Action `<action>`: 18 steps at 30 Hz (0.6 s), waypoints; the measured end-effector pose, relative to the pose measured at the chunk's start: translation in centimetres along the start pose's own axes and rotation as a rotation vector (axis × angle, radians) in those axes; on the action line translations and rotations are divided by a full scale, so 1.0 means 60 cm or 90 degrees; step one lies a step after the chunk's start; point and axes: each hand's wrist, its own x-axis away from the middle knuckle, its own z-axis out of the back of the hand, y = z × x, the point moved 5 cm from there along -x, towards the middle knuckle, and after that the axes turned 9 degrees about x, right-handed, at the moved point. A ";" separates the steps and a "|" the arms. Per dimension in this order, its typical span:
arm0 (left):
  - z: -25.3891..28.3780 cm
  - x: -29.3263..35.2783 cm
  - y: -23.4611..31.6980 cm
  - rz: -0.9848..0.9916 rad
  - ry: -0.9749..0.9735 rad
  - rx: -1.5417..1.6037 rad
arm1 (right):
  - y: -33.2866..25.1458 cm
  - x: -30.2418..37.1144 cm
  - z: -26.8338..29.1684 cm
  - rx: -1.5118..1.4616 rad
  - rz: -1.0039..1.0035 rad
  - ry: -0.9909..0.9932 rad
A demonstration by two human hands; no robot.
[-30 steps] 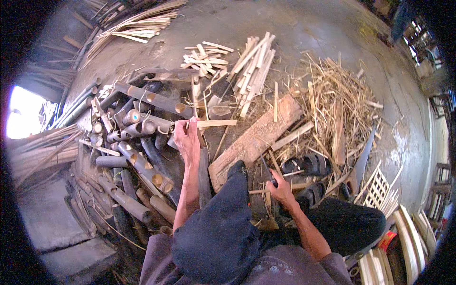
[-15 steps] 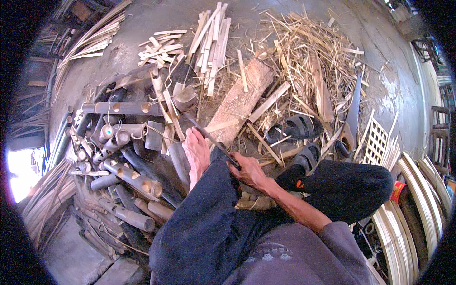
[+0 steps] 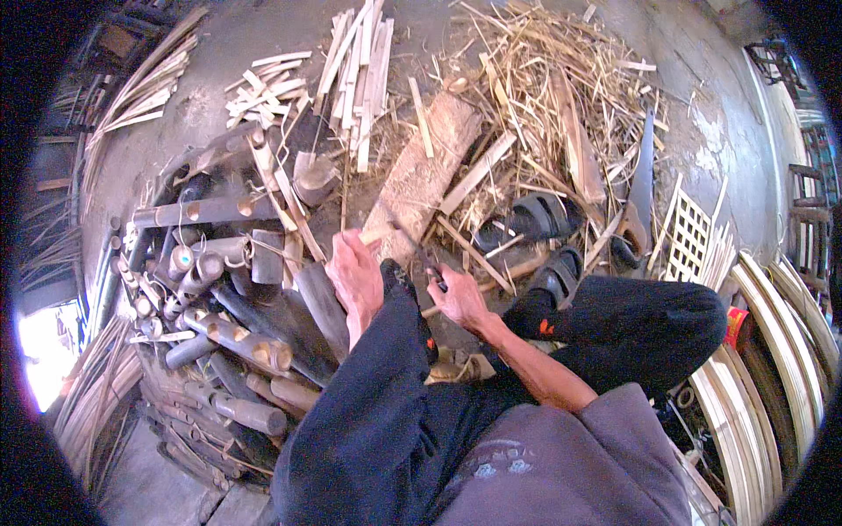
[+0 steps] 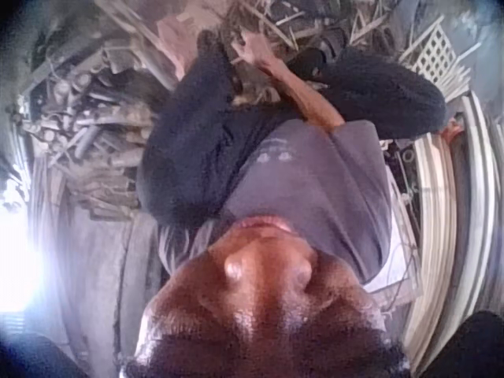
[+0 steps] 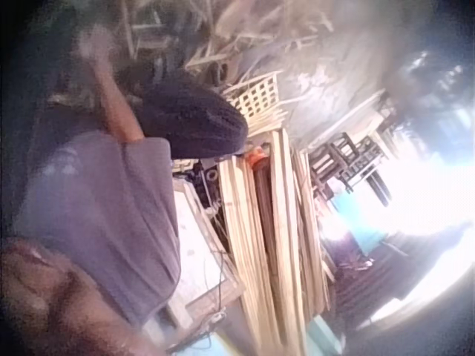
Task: The person sits on the floor and uses a knife to split a piece of bamboo into thin strips. The person repeatedly positions the bamboo, slices it, and separates the resulting strips.
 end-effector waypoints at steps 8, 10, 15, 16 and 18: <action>-0.005 0.014 -0.026 0.077 -0.035 0.153 | 0.054 0.024 -0.029 0.029 -0.126 -0.052; 0.004 0.002 0.004 0.072 0.007 0.214 | 0.074 0.007 -0.021 0.053 -0.103 -0.031; -0.086 -0.008 -0.110 -0.095 0.152 0.319 | 0.111 0.006 -0.028 -0.091 -0.109 -0.157; -0.127 0.001 -0.138 -0.204 0.125 0.104 | 0.142 0.008 -0.059 -0.038 -0.152 -0.186; -0.203 0.004 -0.155 -0.260 0.006 0.101 | 0.135 0.012 -0.034 -0.171 -0.150 -0.184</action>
